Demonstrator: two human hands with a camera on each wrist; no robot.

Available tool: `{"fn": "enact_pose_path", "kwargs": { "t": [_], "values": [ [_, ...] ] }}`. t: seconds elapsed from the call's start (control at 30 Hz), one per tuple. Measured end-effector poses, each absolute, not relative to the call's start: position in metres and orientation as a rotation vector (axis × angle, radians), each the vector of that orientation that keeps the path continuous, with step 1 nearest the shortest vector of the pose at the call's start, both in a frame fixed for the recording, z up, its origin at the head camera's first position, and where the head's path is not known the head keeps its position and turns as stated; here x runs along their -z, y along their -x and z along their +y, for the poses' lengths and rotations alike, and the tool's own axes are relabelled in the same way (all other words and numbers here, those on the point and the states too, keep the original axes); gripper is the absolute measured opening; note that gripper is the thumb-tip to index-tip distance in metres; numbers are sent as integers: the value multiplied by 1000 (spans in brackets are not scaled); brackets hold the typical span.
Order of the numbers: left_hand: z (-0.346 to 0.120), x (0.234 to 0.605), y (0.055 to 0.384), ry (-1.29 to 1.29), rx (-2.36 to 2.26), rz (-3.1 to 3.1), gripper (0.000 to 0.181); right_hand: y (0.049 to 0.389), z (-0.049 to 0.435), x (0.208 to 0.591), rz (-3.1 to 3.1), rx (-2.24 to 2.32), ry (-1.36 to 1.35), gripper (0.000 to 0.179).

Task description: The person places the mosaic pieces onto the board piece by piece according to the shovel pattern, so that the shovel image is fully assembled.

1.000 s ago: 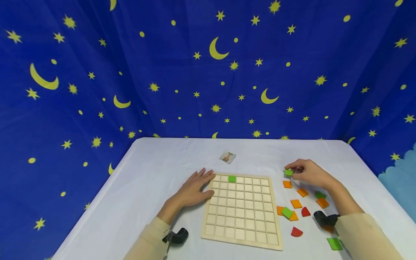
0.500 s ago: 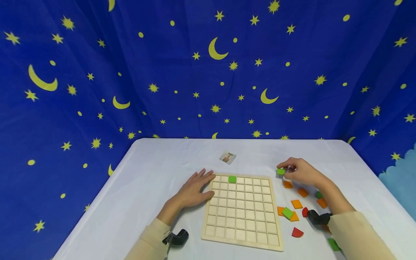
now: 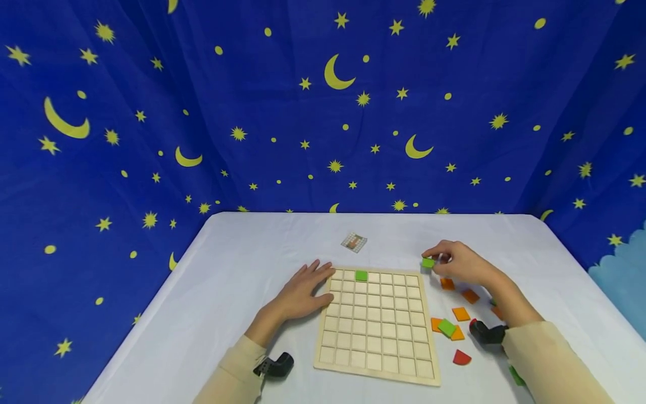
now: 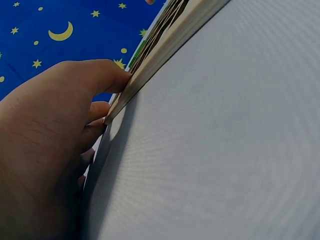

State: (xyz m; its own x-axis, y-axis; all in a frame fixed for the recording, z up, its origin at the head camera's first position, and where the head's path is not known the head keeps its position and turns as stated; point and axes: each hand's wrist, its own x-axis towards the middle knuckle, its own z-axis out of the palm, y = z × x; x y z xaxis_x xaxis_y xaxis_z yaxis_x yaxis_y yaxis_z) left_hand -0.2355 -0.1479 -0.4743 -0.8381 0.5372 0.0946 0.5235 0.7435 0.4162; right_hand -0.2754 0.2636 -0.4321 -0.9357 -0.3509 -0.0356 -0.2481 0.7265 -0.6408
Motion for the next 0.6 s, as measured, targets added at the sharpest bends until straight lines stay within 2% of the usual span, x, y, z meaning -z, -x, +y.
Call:
{"fn": "enact_pose_path", "kwargs": {
  "t": [0.6],
  "values": [
    [-147, 473, 236, -877, -681, 2904, 66, 276, 241, 431, 2754, 1035, 638, 34]
  ]
}}
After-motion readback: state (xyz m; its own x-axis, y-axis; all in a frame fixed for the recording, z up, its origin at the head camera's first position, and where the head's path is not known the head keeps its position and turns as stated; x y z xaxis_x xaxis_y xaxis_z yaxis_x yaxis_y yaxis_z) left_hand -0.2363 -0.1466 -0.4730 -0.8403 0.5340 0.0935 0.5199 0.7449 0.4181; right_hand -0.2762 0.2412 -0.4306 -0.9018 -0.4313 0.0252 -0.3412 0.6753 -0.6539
